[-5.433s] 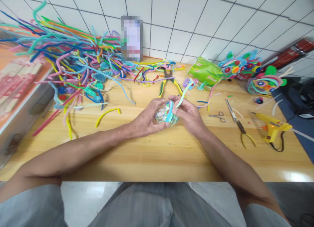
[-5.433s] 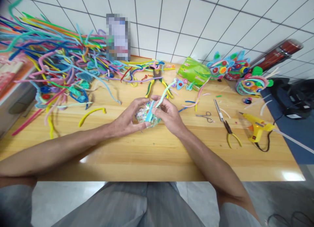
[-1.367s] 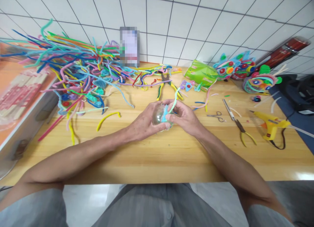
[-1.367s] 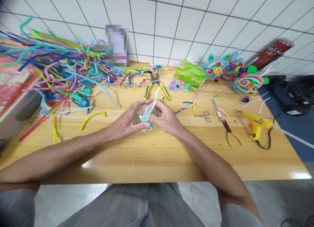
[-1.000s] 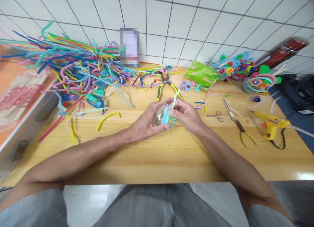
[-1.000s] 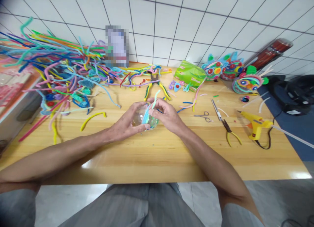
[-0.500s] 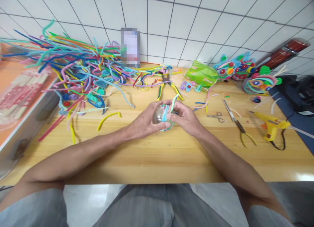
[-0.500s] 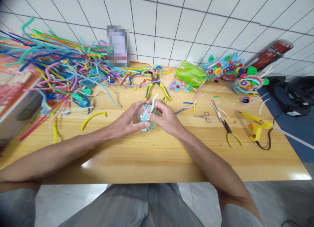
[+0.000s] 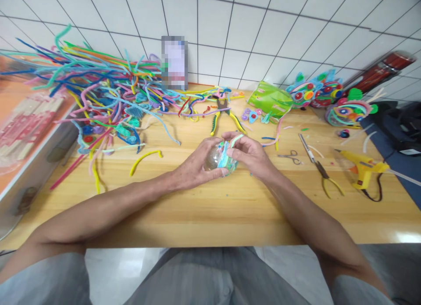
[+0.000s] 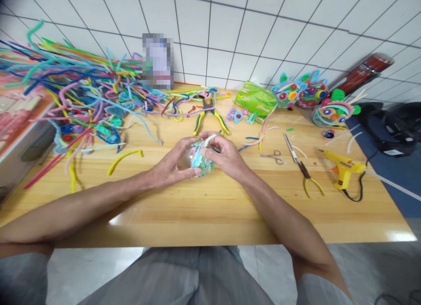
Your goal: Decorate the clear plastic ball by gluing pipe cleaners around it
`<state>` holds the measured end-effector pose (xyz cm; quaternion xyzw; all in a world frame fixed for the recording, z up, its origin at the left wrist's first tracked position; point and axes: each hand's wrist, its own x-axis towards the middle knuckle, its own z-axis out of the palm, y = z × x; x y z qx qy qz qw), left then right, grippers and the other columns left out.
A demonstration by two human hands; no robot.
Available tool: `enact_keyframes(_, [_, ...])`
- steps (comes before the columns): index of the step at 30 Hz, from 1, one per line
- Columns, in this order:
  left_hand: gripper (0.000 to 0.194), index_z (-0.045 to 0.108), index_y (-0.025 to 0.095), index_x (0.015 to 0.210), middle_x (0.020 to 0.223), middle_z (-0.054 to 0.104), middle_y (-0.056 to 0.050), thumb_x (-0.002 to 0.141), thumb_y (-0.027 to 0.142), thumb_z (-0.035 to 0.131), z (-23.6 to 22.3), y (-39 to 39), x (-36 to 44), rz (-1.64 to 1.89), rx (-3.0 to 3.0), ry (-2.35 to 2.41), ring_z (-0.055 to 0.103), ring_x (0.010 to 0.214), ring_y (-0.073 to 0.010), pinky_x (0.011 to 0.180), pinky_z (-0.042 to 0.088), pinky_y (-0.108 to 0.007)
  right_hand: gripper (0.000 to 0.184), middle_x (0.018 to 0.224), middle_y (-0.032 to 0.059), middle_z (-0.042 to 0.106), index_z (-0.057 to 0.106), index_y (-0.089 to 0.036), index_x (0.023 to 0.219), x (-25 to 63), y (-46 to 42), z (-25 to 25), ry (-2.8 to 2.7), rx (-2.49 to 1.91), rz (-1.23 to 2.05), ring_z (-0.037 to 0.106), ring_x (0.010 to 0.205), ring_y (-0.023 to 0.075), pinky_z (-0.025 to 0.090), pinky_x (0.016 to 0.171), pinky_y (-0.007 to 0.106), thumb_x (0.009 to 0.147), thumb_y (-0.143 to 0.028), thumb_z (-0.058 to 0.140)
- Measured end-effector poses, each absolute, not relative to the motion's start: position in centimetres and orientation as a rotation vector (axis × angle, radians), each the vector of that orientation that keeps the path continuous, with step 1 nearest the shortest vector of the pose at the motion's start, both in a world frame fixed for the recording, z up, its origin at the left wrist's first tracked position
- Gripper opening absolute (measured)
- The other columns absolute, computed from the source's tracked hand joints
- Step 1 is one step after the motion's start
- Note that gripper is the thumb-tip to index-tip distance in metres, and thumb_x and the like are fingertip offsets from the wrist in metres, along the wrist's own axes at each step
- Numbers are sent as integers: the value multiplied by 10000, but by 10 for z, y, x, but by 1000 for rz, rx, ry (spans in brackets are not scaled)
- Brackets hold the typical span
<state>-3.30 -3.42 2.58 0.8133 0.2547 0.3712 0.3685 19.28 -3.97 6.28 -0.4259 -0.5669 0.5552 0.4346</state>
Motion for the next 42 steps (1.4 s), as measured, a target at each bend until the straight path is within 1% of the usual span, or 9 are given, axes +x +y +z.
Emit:
enact_keyframes(5, [796,403,259,1604,1622,505,-187,956,507,794,26,-33,-32,973,2073,607,520,1512,-358,1255,465,-577,357,1325,62,730,742,-243,908,193,-39,54,-1428,-1048,1376,676,1252,271,559,1036,402,753,-496,941])
enact_keyframes(8, [720,444,261,1578,1610,549,-167,984,517,760,32,-34,-32,976,2032,626,578,1468,-342,1233,491,-543,348,1334,64,727,744,-241,905,193,-39,52,-1470,-1064,1326,670,1235,266,557,1032,394,767,-505,924])
enact_keyframes(14, [596,468,239,1538,1553,581,-155,1034,471,687,37,-37,-32,945,2040,691,581,1449,-306,1233,492,-508,321,1295,47,730,744,-252,917,192,-41,63,-1444,-1043,1361,692,1138,234,560,999,377,794,-503,902])
enact_keyframes(21, [611,407,279,1578,1563,530,-158,1038,414,662,32,-38,-32,994,2097,593,517,1498,-331,1266,455,-566,352,1319,53,708,724,-258,872,190,-42,63,-1431,-1063,1329,679,1186,245,557,995,382,783,-544,909])
enact_keyframes(25, [601,408,278,1568,1559,518,-168,1041,412,663,31,-39,-31,1019,2109,560,494,1518,-327,1283,436,-577,346,1328,64,698,728,-261,861,190,-42,57,-1493,-1049,1269,650,1277,267,524,1074,406,808,-563,890])
enact_keyframes(29, [648,418,259,1537,1567,492,-176,1006,487,710,28,-40,-31,1027,2050,637,484,1519,-337,1278,438,-582,326,1343,67,702,727,-271,866,190,-42,54,-1553,-1037,1211,615,1349,287,460,1174,449,835,-565,865])
enact_keyframes(31, [683,428,239,1523,1544,517,-173,987,543,724,29,-39,-31,991,1996,729,532,1468,-338,1240,480,-563,325,1342,69,706,726,-269,873,190,-42,54,-1578,-1045,1191,614,1348,291,444,1190,460,838,-563,860])
enact_keyframes(35, [650,437,220,1529,1478,607,-157,1009,517,690,33,-38,-33,872,1975,770,632,1334,-320,1167,538,-527,335,1333,72,705,737,-264,884,189,-43,56,-1587,-1049,1198,622,1328,291,453,1181,464,834,-571,862])
enact_keyframes(42, [639,404,223,1552,1493,558,-169,1022,462,667,30,-39,-33,952,2083,723,587,1379,-323,1196,513,-529,350,1350,62,704,746,-264,845,191,-43,65,-1487,-1085,1242,632,1314,273,481,1146,421,831,-589,873])
